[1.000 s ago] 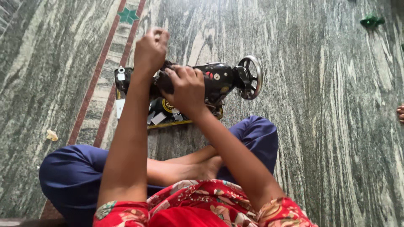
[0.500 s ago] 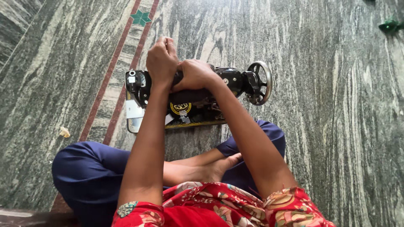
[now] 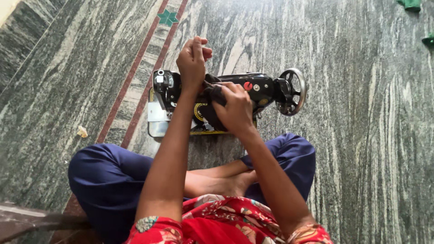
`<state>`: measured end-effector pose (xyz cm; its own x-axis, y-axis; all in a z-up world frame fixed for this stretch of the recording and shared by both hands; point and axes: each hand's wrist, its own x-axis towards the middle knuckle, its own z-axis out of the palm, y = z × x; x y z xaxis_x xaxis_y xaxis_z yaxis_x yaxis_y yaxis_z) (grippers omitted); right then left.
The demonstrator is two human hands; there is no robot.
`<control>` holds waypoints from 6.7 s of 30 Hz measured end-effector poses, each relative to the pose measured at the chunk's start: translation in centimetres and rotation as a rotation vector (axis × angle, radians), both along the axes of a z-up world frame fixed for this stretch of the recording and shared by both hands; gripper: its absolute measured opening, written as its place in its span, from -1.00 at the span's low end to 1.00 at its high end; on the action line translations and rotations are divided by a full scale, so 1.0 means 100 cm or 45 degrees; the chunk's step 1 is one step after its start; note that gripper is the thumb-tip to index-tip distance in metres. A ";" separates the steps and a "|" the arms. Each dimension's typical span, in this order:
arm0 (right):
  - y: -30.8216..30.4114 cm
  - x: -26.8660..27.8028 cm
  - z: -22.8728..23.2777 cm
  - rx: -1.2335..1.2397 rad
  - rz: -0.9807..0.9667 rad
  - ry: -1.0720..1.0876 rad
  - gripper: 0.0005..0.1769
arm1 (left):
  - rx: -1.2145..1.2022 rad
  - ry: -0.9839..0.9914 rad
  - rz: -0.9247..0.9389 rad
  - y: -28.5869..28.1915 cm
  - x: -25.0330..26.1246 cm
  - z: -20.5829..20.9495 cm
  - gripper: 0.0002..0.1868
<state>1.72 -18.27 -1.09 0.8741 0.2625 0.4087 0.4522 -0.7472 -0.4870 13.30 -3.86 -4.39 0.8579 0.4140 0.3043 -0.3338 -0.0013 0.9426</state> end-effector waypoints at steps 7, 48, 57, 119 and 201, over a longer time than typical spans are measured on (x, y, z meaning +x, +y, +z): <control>0.027 0.045 -0.003 -0.148 -0.117 -0.191 -0.57 | 0.090 0.307 0.151 0.000 -0.005 0.017 -0.45; -0.100 0.127 0.028 -0.316 -0.193 0.810 -0.37 | 0.406 0.292 0.055 0.002 0.011 0.007 -0.66; -0.094 0.158 0.017 -0.397 -0.263 0.867 -0.33 | 0.344 0.273 0.040 0.001 0.011 0.006 -0.66; -0.196 0.098 0.014 -0.363 -0.744 0.351 -0.61 | 0.262 0.139 0.009 0.000 0.014 -0.007 -0.69; -0.311 0.027 -0.094 0.899 0.020 0.932 -0.78 | 0.393 0.209 -0.012 0.000 0.021 -0.009 -0.74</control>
<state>4.44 -49.41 -10.44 0.9704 0.1818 -0.1591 -0.1266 -0.1781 -0.9758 15.41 -3.90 -5.34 0.9091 0.3158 0.2718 -0.1793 -0.2921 0.9394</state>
